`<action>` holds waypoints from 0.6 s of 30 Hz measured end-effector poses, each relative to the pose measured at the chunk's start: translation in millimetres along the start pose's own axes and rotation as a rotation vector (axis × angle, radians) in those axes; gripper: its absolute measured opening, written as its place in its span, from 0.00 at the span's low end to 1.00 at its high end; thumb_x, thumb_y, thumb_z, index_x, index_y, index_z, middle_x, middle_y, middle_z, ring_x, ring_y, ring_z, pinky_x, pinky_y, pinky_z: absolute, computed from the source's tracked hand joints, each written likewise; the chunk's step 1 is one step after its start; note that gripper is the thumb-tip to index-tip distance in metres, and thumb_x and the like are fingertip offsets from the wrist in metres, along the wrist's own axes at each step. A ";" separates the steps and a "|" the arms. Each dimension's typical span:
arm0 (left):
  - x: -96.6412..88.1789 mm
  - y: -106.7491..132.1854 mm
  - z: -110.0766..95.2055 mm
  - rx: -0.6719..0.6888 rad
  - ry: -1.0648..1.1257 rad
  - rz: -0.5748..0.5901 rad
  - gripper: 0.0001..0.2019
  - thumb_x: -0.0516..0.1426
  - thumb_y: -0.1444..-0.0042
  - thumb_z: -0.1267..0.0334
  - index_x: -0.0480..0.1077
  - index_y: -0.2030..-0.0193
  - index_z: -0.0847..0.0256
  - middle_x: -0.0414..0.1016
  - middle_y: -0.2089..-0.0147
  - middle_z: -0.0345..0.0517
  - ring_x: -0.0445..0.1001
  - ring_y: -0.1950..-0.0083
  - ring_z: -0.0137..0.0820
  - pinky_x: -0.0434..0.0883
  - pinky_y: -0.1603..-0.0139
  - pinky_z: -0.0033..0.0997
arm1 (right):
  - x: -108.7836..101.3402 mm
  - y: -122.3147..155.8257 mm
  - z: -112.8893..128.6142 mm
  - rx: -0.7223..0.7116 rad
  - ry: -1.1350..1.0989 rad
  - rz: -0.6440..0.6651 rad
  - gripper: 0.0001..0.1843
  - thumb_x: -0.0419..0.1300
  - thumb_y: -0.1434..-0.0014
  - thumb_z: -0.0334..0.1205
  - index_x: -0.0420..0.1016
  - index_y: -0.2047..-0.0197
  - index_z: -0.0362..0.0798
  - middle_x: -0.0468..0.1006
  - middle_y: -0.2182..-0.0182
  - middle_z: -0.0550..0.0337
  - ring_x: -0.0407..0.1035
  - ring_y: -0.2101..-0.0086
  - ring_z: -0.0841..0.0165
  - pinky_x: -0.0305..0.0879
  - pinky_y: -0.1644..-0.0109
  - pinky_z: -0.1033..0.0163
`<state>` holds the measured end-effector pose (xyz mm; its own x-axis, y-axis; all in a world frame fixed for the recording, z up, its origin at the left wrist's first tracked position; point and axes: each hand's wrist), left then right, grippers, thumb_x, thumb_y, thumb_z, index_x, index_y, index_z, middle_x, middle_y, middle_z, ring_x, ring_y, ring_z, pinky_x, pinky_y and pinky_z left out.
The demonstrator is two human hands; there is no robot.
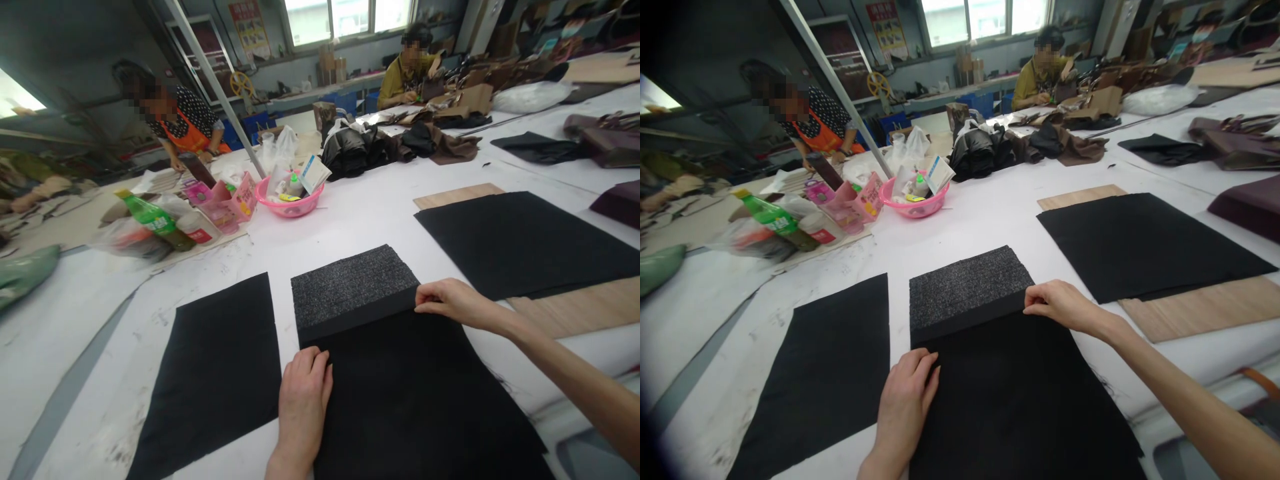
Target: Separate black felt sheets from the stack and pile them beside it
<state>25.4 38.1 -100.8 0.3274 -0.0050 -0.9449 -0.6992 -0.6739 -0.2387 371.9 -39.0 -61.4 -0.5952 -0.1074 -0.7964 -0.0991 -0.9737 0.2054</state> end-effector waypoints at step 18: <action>1.9 -50.7 12.3 0.080 0.094 0.054 0.11 0.50 0.34 0.64 0.74 0.53 0.59 0.74 0.60 0.46 0.73 0.57 0.38 0.71 0.57 0.39 | -6.8 16.9 11.2 -0.060 -0.202 -0.103 0.08 0.60 0.41 0.43 0.77 0.69 0.50 0.79 0.70 0.64 0.71 0.68 0.67 0.61 0.64 0.64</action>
<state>53.6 81.3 -93.2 0.3432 -0.1117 -0.9326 -0.7646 -0.6099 -0.2083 365.3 -52.5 -46.2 -0.7326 0.0299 -0.6800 -0.1237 -0.9882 0.0898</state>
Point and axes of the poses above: each hand's wrist, its own y-axis away from the middle knuckle, its own x-axis out of the palm, z = x × y
